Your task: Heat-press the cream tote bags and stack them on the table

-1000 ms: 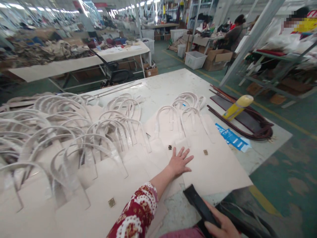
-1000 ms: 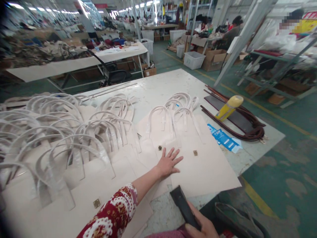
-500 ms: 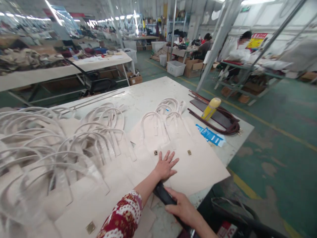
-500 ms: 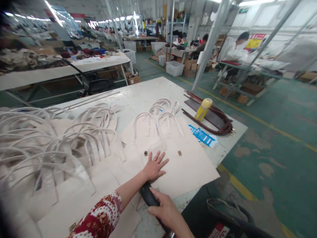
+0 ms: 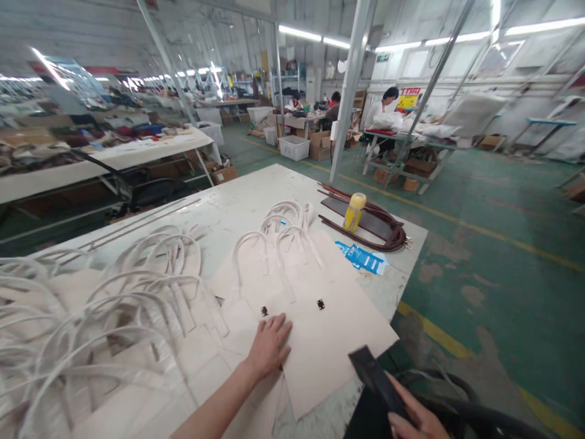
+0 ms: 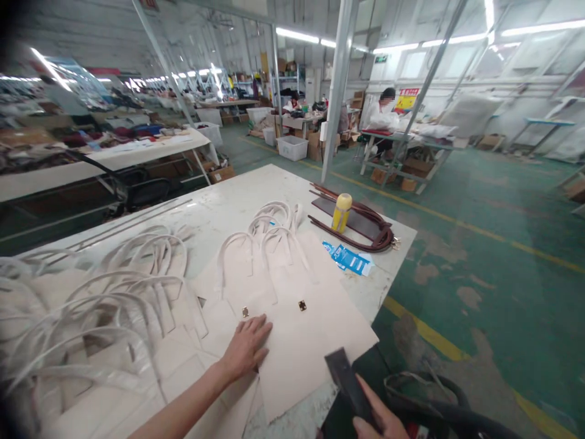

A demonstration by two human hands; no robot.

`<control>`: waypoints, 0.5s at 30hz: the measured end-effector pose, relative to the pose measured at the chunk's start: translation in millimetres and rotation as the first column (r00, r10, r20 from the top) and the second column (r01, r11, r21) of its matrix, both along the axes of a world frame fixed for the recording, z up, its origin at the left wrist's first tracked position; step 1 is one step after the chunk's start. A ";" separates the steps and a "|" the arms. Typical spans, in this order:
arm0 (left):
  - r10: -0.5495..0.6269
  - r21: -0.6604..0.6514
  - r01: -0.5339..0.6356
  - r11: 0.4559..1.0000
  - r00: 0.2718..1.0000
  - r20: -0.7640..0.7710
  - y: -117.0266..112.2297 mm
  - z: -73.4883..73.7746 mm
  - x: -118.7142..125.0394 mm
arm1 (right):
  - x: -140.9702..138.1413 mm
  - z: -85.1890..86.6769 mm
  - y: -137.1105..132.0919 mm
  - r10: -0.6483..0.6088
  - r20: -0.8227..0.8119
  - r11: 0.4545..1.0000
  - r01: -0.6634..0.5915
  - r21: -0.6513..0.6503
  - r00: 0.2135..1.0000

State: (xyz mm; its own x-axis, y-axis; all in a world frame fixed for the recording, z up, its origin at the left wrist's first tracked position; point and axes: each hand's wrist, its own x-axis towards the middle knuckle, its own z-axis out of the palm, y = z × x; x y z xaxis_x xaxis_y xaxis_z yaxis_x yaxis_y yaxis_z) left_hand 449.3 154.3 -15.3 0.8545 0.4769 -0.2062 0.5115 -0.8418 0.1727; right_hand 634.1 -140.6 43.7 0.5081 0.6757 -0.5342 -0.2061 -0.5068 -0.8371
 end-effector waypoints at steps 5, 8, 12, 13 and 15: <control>0.206 0.045 -0.207 0.977 0.978 0.033 -0.5 6.7 26.4 | 21.6 -21.6 12.3 -0.147 -0.077 0.989 0.146 -0.019 0.986; 0.023 -0.008 -0.023 1.000 0.997 0.073 -21.9 3.8 43.1 | 33.7 -21.4 40.0 -0.132 -0.057 0.991 0.133 -0.001 0.990; 0.015 -0.059 -0.008 0.998 0.993 0.114 -60.1 -7.5 48.5 | 57.1 -9.9 88.1 -0.046 -0.013 0.998 0.046 0.052 0.999; 0.029 -0.060 -0.022 0.998 0.993 0.117 -67.1 -10.2 47.1 | 63.5 -7.4 101.8 -0.027 -0.006 0.998 0.027 0.053 1.000; 0.029 -0.069 -0.021 0.997 0.993 0.115 -76.0 -14.3 43.1 | 75.6 -5.3 129.8 0.003 -0.004 0.999 -0.003 0.039 1.000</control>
State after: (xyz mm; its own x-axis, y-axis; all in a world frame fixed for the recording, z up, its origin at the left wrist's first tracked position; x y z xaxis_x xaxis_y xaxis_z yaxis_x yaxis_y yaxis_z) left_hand 492.4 78.4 -29.6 0.8623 0.4870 -0.1388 0.5056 -0.8131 0.2885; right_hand 709.7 -10.8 38.4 0.5035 0.6977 -0.5096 -0.2082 -0.4744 -0.8553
